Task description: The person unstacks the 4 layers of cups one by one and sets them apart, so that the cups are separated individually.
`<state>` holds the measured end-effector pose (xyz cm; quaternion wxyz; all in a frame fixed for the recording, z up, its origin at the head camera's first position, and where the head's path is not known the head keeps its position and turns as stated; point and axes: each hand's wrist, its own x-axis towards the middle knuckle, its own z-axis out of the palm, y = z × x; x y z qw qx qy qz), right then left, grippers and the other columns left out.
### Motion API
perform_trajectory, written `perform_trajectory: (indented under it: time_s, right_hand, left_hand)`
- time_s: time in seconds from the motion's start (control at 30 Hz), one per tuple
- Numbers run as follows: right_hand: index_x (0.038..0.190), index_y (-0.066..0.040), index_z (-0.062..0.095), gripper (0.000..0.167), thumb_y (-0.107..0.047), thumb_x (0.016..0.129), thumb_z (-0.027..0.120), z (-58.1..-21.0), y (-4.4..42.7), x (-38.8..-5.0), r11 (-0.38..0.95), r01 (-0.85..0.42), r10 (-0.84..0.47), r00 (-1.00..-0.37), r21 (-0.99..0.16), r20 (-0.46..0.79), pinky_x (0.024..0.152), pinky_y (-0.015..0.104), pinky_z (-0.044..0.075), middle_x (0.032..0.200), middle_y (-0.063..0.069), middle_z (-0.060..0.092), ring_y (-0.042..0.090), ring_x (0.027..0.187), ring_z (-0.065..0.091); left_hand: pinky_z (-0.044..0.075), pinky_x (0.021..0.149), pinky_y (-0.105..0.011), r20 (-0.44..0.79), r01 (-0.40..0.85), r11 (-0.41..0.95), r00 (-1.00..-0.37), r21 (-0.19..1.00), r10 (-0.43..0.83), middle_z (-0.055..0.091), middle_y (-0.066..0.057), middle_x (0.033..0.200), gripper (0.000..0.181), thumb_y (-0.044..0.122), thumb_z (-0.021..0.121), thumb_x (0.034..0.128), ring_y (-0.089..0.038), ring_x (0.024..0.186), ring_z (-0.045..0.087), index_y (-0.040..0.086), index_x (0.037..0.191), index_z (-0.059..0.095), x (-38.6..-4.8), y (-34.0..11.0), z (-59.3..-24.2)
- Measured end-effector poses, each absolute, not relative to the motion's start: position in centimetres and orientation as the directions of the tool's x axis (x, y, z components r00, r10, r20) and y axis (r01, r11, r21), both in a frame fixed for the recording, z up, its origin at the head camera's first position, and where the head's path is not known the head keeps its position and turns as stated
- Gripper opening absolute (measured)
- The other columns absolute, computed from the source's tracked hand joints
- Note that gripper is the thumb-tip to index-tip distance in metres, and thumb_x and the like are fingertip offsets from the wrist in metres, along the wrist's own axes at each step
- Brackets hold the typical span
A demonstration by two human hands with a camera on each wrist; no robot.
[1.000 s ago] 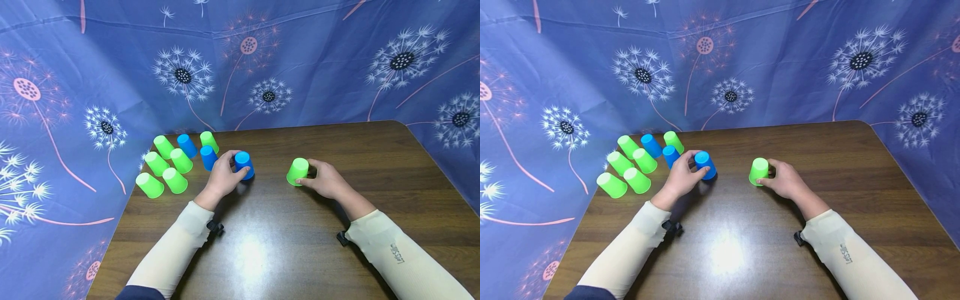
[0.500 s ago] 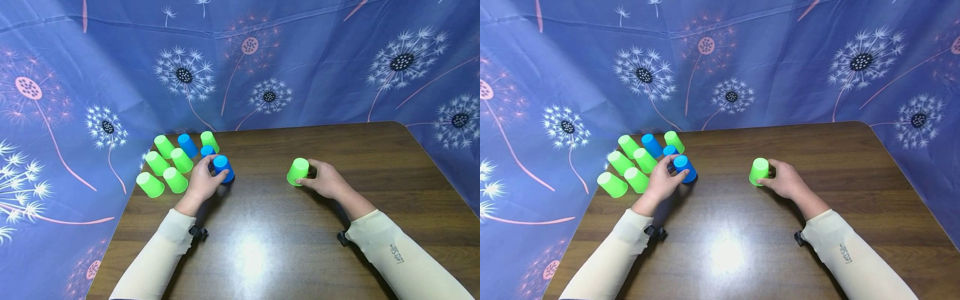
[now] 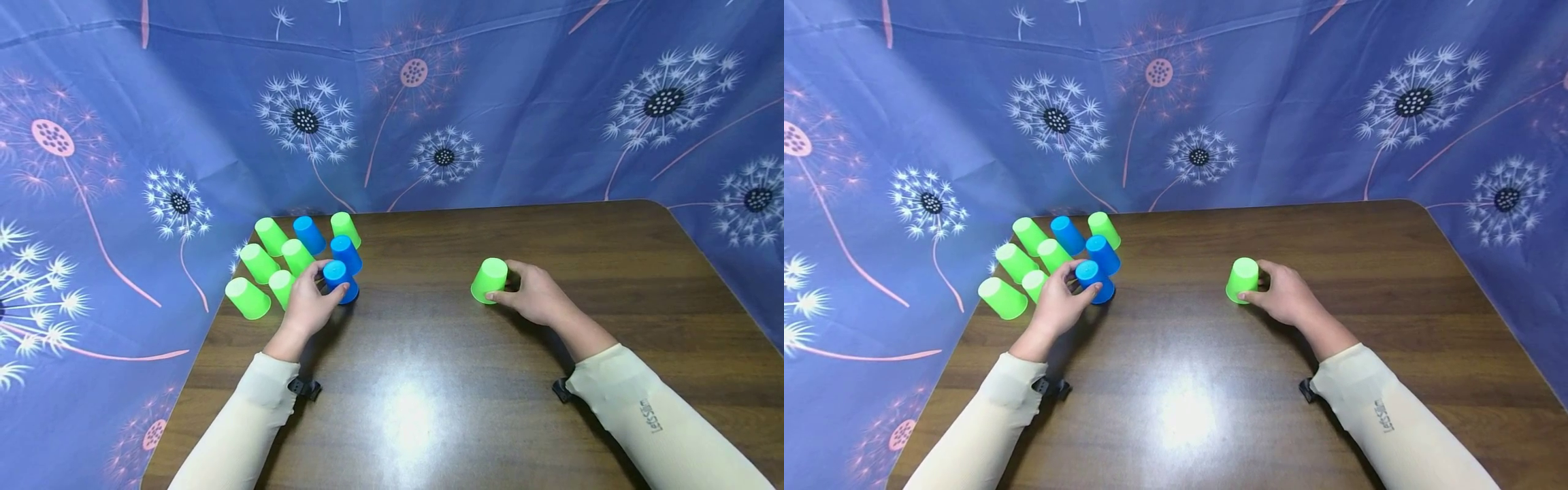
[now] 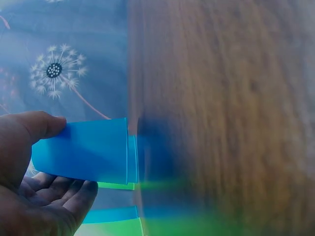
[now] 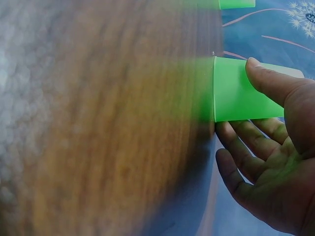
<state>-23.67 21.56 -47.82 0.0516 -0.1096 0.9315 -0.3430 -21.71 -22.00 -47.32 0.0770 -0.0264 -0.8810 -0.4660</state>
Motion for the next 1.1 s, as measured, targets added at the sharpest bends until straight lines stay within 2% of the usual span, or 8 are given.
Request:
perform_trajectory:
  time_s: [0.63,0.9,1.1]
  right_hand:
    - [0.137,0.000,0.060,0.066,-0.036,0.088,0.087,-47.93,21.62,-23.70,0.746,-0.175,-0.242,-0.970,-0.643,-0.016,0.095,0.058,0.051,0.116,0.017,0.069,0.037,0.111,0.062]
    - [0.134,-0.001,0.062,0.061,-0.034,0.089,0.087,-47.77,21.44,-23.82,0.743,-0.181,-0.252,-0.968,-0.644,-0.018,0.093,0.055,0.052,0.114,0.015,0.069,0.036,0.109,0.062]
    - [0.140,0.001,0.058,0.068,-0.033,0.088,0.087,-47.11,21.23,-23.84,0.768,-0.196,-0.269,-0.963,-0.610,-0.028,0.100,0.062,0.049,0.125,0.021,0.067,0.042,0.121,0.060]
  left_hand:
    - [0.048,0.112,-0.054,0.151,0.111,0.617,-0.988,0.779,-0.013,0.062,-0.020,0.137,0.054,0.020,0.081,0.0941,-0.039,0.132,0.058,0.000,0.138,0.056,-21.36,-22.64,-47.88]
    - [0.047,0.113,-0.055,0.121,0.080,0.620,-0.992,0.780,-0.024,0.062,-0.021,0.137,0.054,0.021,0.081,0.0947,-0.039,0.133,0.058,-0.001,0.137,0.055,-21.29,-22.70,-47.76]
    - [0.048,0.111,-0.055,0.109,0.068,0.626,-0.994,0.777,-0.028,0.062,-0.023,0.138,0.055,0.020,0.081,0.0948,-0.040,0.133,0.059,-0.002,0.138,0.055,-21.24,-22.63,-47.61]
